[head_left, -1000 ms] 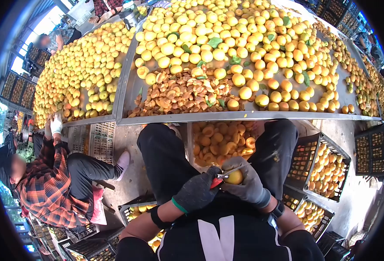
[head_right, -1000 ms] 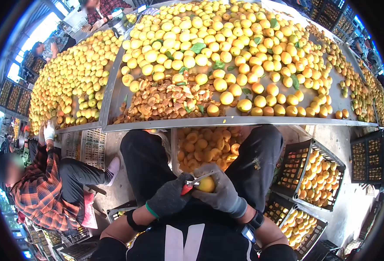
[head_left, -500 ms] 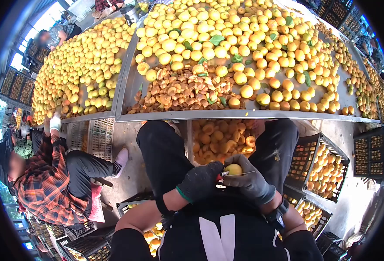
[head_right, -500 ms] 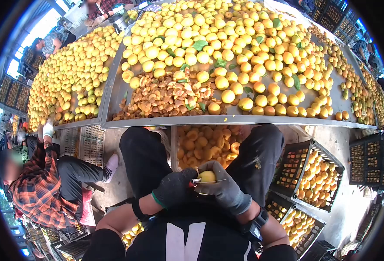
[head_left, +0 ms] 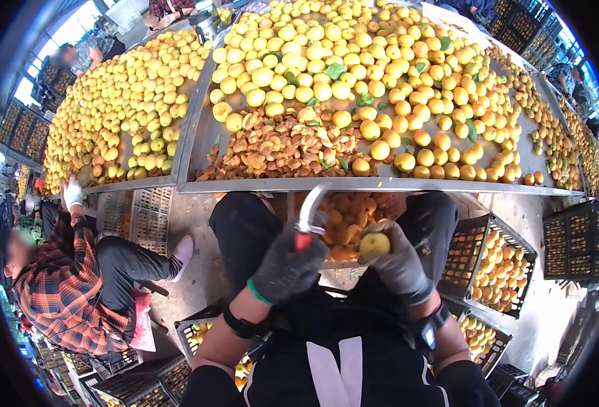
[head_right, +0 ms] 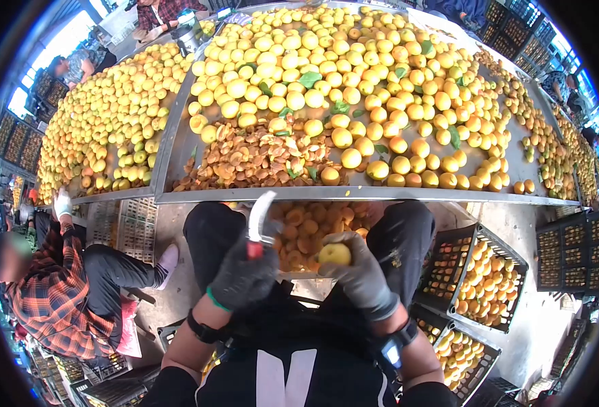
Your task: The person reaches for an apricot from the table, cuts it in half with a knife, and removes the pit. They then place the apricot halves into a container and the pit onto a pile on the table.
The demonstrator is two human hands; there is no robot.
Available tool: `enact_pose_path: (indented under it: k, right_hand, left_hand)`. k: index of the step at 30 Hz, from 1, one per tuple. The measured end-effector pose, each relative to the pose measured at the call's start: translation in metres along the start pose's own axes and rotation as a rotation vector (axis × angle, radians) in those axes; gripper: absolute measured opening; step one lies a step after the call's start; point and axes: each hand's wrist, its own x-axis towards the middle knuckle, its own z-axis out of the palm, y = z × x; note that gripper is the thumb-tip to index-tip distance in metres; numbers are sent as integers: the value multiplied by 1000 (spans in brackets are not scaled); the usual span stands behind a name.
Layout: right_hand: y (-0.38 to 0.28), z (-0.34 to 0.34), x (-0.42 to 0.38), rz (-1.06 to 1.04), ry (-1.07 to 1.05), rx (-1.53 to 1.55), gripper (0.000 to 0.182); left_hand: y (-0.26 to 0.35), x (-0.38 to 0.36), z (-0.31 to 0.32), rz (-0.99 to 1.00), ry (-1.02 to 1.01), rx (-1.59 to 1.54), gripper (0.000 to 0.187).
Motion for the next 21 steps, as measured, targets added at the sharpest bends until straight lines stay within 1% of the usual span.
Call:
enact_pose_path:
  k: [1,2,3,4,5,6,7,8,9,10,11,12,13,14,16,18,19,21]
  right_hand:
    - [-4,-4,2,46,-109,375,47]
    - [-7,-6,4,91,-216,752,49]
    - [-9,-7,5,85,-212,748,49]
    - [-10,-8,6,109,-264,793,52]
    - [-9,-8,6,135,-316,841,55]
    - [-7,-6,7,133,-312,843,55]
    - [-4,-3,9,35,-314,764,54]
    - [-3,-2,10,-61,-315,683,54]
    - [-7,-1,8,-76,-314,600,53]
    - [-6,-1,8,-74,-311,599,53]
    - [-4,0,6,-152,-280,479,53]
    - [-2,1,5,-229,-250,357,54]
    - [-5,6,2,-221,-228,331,58]
    - [-6,7,0,-218,-228,331,58]
    - [-9,10,-2,-261,-256,157,59]
    - [-15,17,-4,-263,-258,148,59]
    - [-15,20,-4,-288,-248,123,61]
    - [-14,22,-4,-311,-238,99,62]
  left_hand:
    - [-14,-1,40,312,255,716,34]
    - [-22,-1,61,627,510,1429,35]
    - [-23,13,53,938,399,1642,33]
    - [-24,10,52,935,393,1640,33]
    - [-27,3,53,729,484,1811,31]
    - [-31,-1,57,508,570,1969,29]
    - [-39,0,62,429,625,1874,23]
    - [-41,2,54,427,623,1874,23]
    - [-43,6,48,602,507,2054,26]
    - [-44,9,45,783,379,2221,28]
    - [-47,4,44,685,470,2296,24]
    - [-50,3,46,682,472,2292,24]
    - [-54,3,45,627,516,2378,28]
    - [-58,2,43,569,561,2462,32]
    - [-56,0,32,574,549,2503,35]
    - [-55,-1,29,674,471,2595,37]
    - [-55,-2,29,674,475,2596,37]
    - [-56,-5,31,546,562,2601,37]
